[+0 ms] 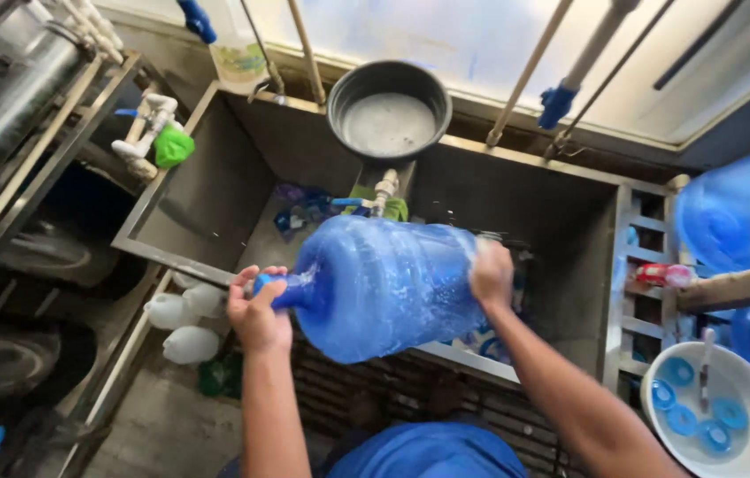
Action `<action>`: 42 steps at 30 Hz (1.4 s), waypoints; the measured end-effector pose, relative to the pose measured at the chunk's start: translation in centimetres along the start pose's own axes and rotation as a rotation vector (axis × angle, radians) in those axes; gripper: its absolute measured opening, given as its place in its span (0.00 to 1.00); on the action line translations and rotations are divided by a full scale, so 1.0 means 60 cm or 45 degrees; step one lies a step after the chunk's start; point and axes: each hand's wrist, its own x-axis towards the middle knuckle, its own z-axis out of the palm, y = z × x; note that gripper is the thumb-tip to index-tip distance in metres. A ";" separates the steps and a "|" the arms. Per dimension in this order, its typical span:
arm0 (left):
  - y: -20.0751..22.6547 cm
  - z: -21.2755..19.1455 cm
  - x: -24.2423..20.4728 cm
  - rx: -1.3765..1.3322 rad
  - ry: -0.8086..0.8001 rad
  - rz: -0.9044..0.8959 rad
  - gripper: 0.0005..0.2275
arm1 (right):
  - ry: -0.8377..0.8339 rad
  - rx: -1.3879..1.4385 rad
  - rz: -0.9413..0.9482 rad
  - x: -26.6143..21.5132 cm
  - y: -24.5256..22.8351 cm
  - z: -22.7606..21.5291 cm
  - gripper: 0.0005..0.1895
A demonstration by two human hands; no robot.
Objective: The person scrubs the exterior of large blue and orange water containers with a soapy sponge in a stainless steel sink. They rinse the containers under a tap and place them into the sink basin. The person handles multiple containers sequentially, scrubbing and rinsing each one.
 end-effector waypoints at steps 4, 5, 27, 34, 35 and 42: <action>-0.031 0.061 0.018 -0.068 0.676 -0.073 0.18 | 0.641 -0.180 -0.071 -0.105 -0.079 0.058 0.21; -0.017 0.103 0.012 0.063 0.894 -0.108 0.16 | 0.635 0.121 0.039 -0.123 -0.118 0.073 0.23; -0.015 0.066 0.038 0.112 0.067 -0.007 0.16 | 0.056 -0.197 0.023 -0.051 0.078 0.001 0.19; -0.056 0.139 0.034 0.109 0.649 0.072 0.15 | 0.568 0.132 0.281 -0.137 -0.161 0.045 0.24; -0.071 0.139 0.035 0.227 0.602 0.155 0.13 | 0.619 0.263 0.283 -0.130 -0.187 0.049 0.22; -0.010 0.250 -0.020 0.307 0.321 -0.008 0.12 | 0.147 0.321 -0.225 0.081 -0.383 -0.165 0.13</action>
